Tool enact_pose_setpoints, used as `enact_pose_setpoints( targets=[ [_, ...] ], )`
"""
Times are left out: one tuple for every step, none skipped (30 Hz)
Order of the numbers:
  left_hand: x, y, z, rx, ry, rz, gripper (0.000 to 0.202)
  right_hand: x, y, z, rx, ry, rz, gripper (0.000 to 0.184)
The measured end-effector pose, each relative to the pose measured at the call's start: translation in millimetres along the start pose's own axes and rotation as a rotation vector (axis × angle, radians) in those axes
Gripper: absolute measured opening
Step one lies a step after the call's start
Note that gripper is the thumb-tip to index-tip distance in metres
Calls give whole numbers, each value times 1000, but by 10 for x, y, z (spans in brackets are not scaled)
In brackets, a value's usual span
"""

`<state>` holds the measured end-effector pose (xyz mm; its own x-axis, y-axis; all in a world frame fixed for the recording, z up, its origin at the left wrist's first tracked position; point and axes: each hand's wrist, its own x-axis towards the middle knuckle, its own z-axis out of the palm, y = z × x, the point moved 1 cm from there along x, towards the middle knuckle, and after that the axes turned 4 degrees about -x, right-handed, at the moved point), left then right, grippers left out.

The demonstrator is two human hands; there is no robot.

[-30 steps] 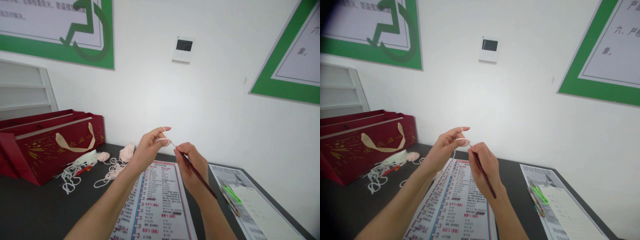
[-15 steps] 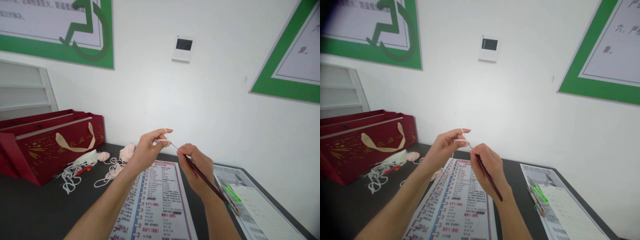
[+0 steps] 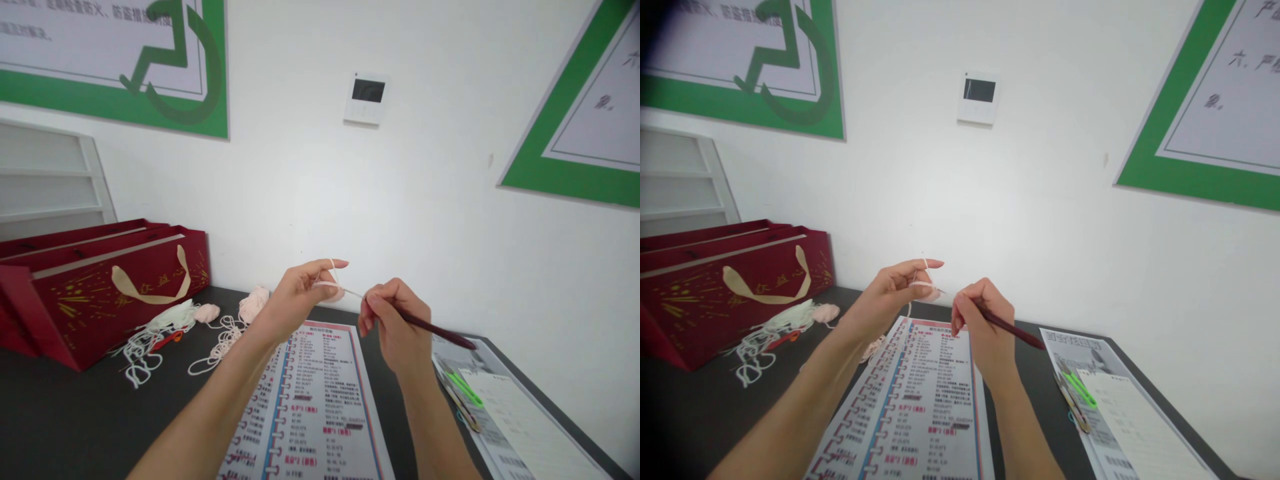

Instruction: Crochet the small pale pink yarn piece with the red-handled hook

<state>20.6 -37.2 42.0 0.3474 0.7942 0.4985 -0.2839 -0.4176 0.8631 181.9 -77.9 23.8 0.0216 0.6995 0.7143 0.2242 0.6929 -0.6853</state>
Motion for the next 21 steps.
enact_pose_setpoints(
  targets=[
    [4, -4, -4, -16, -8, -9, 31, 3, -9, -2, -37, -6, -8, 19],
    [6, -7, -7, -8, 1, -7, 31, 5, -28, -3, -119, -18, -50, 18],
    [8, -7, -12, 26, 24, 3, 31, 5, -56, -2, -223, -42, -121, 16],
    [9, -6, -16, 77, 57, 19, 31, 3, -87, 1, -322, -80, -210, 14],
    [9, -4, -20, 130, 89, 35, 31, -2, -118, 4, -397, -129, -299, 14],
    [9, -2, -25, 176, 114, 50, 31, -7, -144, 4, -440, -182, -373, 14],
    [8, 0, -30, 209, 132, 62, 31, -12, -161, 1, -458, -227, -419, 15],
    [8, 1, -36, 228, 138, 67, 31, -15, -168, -8, -456, -257, -431, 15],
    [9, 1, -42, 231, 134, 68, 31, -14, -163, -23, -438, -266, -411, 14],
    [12, 1, -49, 225, 123, 68, 30, -8, -146, -42, -396, -250, -362, 14],
    [16, -1, -56, 214, 105, 68, 28, 2, -119, -62, -328, -219, -293, 12],
    [21, -4, -60, 195, 83, 68, 26, 18, -82, -81, -227, -183, -212, 12],
    [27, -9, -63, 170, 60, 67, 25, 39, -40, -94, -101, -147, -121, 11],
    [33, -16, -63, 139, 39, 63, 24, 62, 3, -98, 46, -128, -31, 11],
    [39, -23, -59, 103, 24, 57, 24, 88, 42, -91, 199, -123, 48, 12],
    [43, -32, -51, 60, 13, 46, 27, 113, 73, -74, 339, -125, 120, 13],
    [46, -42, -39, 11, 1, 30, 31, 135, 96, -48, 458, -131, 181, 15],
    [46, -52, -21, -37, -13, 9, 34, 152, 109, -15, 548, -134, 234, 17],
    [46, -63, 0, -80, -29, -12, 36, 161, 114, 22, 610, -133, 274, 18],
    [44, -75, 24, -118, -42, -32, 37, 163, 112, 59, 645, -125, 297, 20],
    [42, -87, 49, -151, -47, -50, 38, 158, 106, 94, 650, -108, 300, 20]
  ],
)
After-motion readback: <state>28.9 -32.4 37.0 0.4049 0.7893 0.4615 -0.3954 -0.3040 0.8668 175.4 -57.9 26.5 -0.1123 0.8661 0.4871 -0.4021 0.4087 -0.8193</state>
